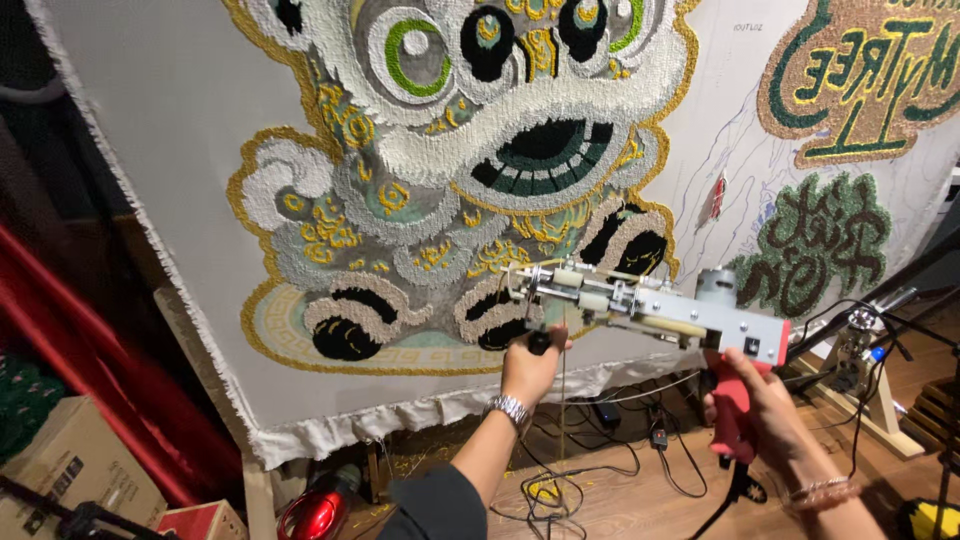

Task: The person uses a handheld tufting gun to apply yarn into a stretched canvas, following a pre-drawn design of a stylized lion head. The operator guides the tool along the outlines and fills sections with yellow and green yarn, occasionally adjusting the yarn feed with the left hand.

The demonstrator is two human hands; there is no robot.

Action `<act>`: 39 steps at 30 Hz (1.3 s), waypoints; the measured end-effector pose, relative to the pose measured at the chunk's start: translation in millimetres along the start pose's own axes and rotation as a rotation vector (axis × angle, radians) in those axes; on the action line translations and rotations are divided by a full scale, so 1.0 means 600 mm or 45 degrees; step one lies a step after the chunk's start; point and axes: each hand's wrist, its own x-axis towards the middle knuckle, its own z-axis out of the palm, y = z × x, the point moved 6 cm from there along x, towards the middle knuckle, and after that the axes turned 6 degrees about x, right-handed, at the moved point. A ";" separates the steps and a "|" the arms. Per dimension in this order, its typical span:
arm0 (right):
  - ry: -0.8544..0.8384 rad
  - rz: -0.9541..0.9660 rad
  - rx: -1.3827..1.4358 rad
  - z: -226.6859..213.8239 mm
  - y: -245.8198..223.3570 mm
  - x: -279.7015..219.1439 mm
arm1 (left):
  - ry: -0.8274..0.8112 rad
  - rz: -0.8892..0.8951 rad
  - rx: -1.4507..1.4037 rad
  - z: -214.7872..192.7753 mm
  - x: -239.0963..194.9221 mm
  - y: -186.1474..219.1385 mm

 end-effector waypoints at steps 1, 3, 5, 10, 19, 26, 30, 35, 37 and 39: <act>-0.043 -0.051 0.009 0.004 -0.009 -0.005 | -0.009 0.021 -0.043 0.000 -0.003 0.003; -0.128 -0.147 0.024 0.013 -0.020 -0.011 | -0.063 -0.110 -0.004 -0.004 -0.006 -0.004; -0.114 -0.129 0.025 0.019 -0.015 -0.015 | -0.099 -0.198 -0.022 -0.009 -0.012 -0.011; -0.070 -0.109 -0.033 0.054 0.005 0.028 | -0.101 -0.023 -0.293 -0.019 0.048 -0.057; -0.044 -0.123 -0.064 0.053 0.072 0.200 | -0.139 -0.126 -0.231 0.023 0.174 -0.149; -0.041 -0.138 -0.041 0.029 0.068 0.268 | -0.142 -0.288 -0.034 0.080 0.239 -0.203; -0.020 -0.127 0.022 0.031 0.021 0.282 | -0.156 -0.203 -0.130 0.096 0.274 -0.171; -0.117 -0.225 0.010 0.054 -0.052 0.274 | -0.137 -0.197 -0.058 0.084 0.315 -0.095; -0.142 -0.256 0.022 0.067 -0.075 0.269 | -0.117 -0.156 -0.043 0.071 0.316 -0.065; -0.125 -0.246 -0.012 0.068 -0.090 0.257 | -0.141 -0.142 -0.051 0.063 0.318 -0.048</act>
